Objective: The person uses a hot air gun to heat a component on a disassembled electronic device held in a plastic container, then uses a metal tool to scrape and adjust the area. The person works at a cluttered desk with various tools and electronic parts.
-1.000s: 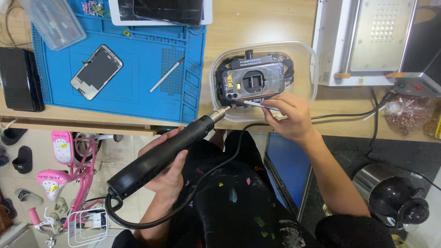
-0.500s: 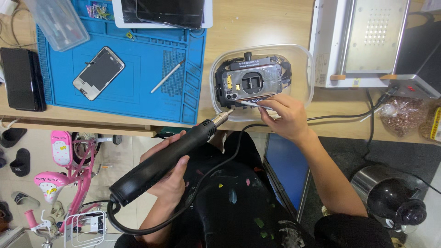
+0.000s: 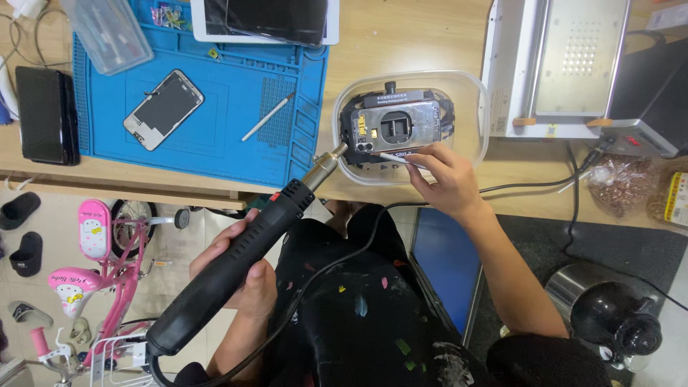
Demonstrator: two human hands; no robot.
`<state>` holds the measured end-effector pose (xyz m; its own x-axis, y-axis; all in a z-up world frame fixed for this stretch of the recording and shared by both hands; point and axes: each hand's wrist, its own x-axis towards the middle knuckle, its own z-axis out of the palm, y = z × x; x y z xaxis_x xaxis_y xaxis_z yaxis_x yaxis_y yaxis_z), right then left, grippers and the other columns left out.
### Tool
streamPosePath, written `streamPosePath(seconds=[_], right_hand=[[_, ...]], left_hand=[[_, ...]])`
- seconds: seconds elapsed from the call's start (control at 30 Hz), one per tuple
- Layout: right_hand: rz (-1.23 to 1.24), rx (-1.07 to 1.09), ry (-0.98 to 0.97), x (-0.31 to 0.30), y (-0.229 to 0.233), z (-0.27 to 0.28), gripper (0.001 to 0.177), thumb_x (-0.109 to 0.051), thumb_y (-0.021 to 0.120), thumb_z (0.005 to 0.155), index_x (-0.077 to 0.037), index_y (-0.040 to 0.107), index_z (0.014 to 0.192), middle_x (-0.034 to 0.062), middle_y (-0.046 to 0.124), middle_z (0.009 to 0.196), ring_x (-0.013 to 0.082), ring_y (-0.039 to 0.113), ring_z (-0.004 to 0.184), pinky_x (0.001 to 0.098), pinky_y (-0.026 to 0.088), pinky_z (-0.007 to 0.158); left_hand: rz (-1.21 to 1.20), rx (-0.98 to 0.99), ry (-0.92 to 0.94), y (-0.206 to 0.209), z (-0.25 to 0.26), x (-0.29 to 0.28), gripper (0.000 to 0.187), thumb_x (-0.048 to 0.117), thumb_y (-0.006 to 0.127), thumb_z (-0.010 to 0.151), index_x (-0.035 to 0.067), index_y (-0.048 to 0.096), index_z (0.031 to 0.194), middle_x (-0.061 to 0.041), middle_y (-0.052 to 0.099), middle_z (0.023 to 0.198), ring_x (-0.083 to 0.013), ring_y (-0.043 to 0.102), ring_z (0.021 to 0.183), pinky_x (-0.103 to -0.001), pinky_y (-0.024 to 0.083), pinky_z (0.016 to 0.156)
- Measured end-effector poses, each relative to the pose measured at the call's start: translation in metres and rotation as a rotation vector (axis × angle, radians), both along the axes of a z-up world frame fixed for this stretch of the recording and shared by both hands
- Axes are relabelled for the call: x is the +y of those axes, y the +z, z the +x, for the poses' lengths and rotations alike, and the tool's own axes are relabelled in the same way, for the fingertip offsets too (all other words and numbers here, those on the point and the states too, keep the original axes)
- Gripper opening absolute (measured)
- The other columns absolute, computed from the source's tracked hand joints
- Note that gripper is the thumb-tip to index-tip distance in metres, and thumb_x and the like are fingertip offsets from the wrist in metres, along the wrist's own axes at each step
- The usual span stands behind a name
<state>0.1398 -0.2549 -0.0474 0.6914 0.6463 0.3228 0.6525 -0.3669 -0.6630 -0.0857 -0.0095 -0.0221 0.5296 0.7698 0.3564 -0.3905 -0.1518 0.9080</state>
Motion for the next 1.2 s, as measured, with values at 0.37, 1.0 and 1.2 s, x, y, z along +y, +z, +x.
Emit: streamPosePath(seconds=[0.37,1.0,1.2], right_hand=[[-0.042,-0.036,-0.029,0.001,-0.003,-0.003,0.016,-0.002,0.080,0.086,-0.006,0.074,0.100,0.0073,0.069,0.092,0.0249,0.069,0.075,0.0353,0.055,0.063],[-0.076,-0.033,0.131,0.002,-0.001,-0.001,0.026,0.005,0.072,0.094,0.005,0.067,0.119,0.0135,0.061,0.102,0.0235,0.067,0.078,0.0343,0.054,0.064],[-0.030,-0.091,0.162,0.004,-0.004,0.014,0.015,0.001,0.073,0.093,0.000,0.067,0.107,0.0110,0.062,0.101,0.0274,0.066,0.083,0.0370,0.055,0.070]], left_hand=[[0.049,0.026,-0.125,-0.002,-0.008,0.001,0.058,0.031,0.083,0.095,0.008,0.043,0.131,-0.020,0.061,0.128,-0.0316,0.066,0.122,-0.057,0.055,0.113],[0.153,0.271,-0.314,0.007,0.010,-0.002,0.045,0.004,0.082,0.090,-0.002,0.056,0.126,-0.025,0.067,0.129,-0.0388,0.066,0.129,-0.052,0.056,0.115],[0.176,0.251,-0.296,0.002,0.016,-0.001,0.046,0.004,0.082,0.090,-0.003,0.056,0.127,-0.026,0.067,0.129,-0.0380,0.067,0.128,-0.052,0.056,0.114]])
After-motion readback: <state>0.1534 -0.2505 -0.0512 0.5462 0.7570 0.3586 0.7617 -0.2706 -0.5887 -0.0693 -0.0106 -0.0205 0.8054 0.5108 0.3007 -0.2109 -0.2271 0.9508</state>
